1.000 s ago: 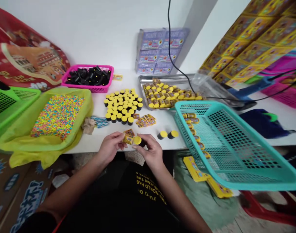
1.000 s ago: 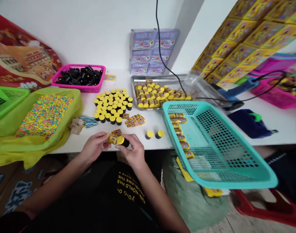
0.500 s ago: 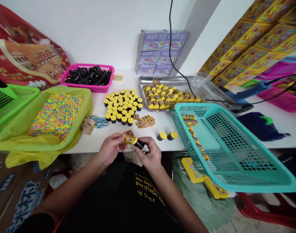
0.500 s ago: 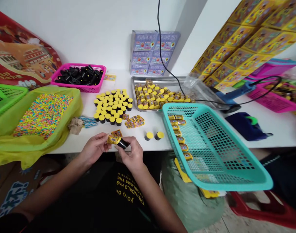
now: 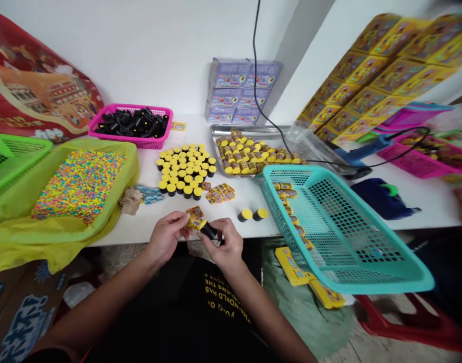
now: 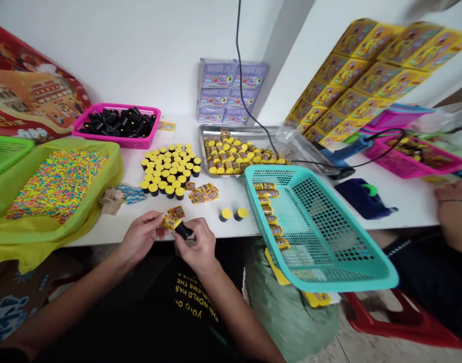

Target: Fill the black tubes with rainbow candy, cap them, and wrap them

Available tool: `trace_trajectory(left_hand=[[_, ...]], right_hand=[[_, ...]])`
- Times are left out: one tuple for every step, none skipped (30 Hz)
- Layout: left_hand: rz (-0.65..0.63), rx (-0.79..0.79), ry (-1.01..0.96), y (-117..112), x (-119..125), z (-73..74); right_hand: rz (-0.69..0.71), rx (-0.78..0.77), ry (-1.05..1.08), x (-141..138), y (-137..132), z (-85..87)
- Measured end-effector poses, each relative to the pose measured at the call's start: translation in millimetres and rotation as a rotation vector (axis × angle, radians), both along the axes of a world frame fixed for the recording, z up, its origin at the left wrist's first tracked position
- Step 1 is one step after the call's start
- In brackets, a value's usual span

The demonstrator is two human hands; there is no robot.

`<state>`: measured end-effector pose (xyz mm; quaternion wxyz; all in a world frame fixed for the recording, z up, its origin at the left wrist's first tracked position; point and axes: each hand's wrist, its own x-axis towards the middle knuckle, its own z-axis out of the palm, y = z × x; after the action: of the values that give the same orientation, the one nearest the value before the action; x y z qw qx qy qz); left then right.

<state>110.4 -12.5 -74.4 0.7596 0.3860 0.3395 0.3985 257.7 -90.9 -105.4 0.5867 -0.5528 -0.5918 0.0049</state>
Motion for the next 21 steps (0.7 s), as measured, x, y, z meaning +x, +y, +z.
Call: trace_trajectory(left_hand=[[-0.001, 0.008, 0.009, 0, -1, -0.4], [-0.004, 0.014, 0.019, 0, -2, -1.0], [-0.007, 0.018, 0.028, 0, -2, -1.9], [-0.009, 0.019, 0.033, 1, -3, -3.0], [-0.006, 0.019, 0.035, 2, -3, -4.1], [-0.002, 0.017, 0.033, 3, -3, -5.0], [0.005, 0.014, 0.029, 3, -3, -5.6], [0.011, 0.011, 0.024, 4, -2, -5.9], [0.016, 0.007, 0.021, 4, -2, -5.7], [0.017, 0.004, 0.021, 4, -1, -5.3], [0.014, 0.002, 0.023, 3, -1, -4.7], [0.012, 0.003, 0.027, 3, -1, -4.1], [0.016, 0.005, 0.030, 2, 0, -3.5], [0.024, 0.009, 0.031, 1, 0, -3.2], [0.035, 0.014, 0.031, 0, 0, -3.1], [0.046, 0.019, 0.030, -1, 0, -3.1], [0.055, 0.023, 0.029, -1, 1, -3.4], [0.057, 0.026, 0.028, -1, 1, -3.7], [0.053, 0.026, 0.027, -1, 1, -4.1], [0.044, 0.023, 0.024, -1, 1, -4.4], [0.037, 0.018, 0.017, -1, 1, -4.7]], right_hand=[[0.007, -0.005, 0.015, 0, 0, 0.6], [0.014, -0.008, 0.028, -1, 0, 1.8], [0.022, -0.012, 0.038, -1, 0, 3.3], [0.030, -0.012, 0.046, -1, 1, 5.0], [0.041, -0.009, 0.053, -1, 1, 6.5], [0.052, -0.004, 0.063, -1, 2, 7.7], [0.066, 0.000, 0.076, 0, 2, 8.4], [0.079, 0.002, 0.094, 0, 3, 8.4], [0.093, 0.003, 0.114, 1, 3, 7.9], [0.105, 0.000, 0.137, 1, 3, 6.7], [0.116, -0.006, 0.159, 2, 3, 5.2], [0.126, -0.013, 0.183, 2, 3, 3.4], [0.135, -0.021, 0.207, 3, 3, 1.6], [0.141, -0.029, 0.234, 4, 2, -0.2], [0.146, -0.038, 0.259, 4, 2, -1.7], [0.152, -0.044, 0.281, 4, 2, -3.1], [0.159, -0.046, 0.296, 5, 2, -4.1], [0.165, -0.043, 0.307, 5, 3, -4.9], [0.171, -0.040, 0.313, 5, 4, -5.4], [0.177, -0.036, 0.316, 6, 4, -5.6], [0.182, -0.034, 0.316, 6, 5, -5.6]])
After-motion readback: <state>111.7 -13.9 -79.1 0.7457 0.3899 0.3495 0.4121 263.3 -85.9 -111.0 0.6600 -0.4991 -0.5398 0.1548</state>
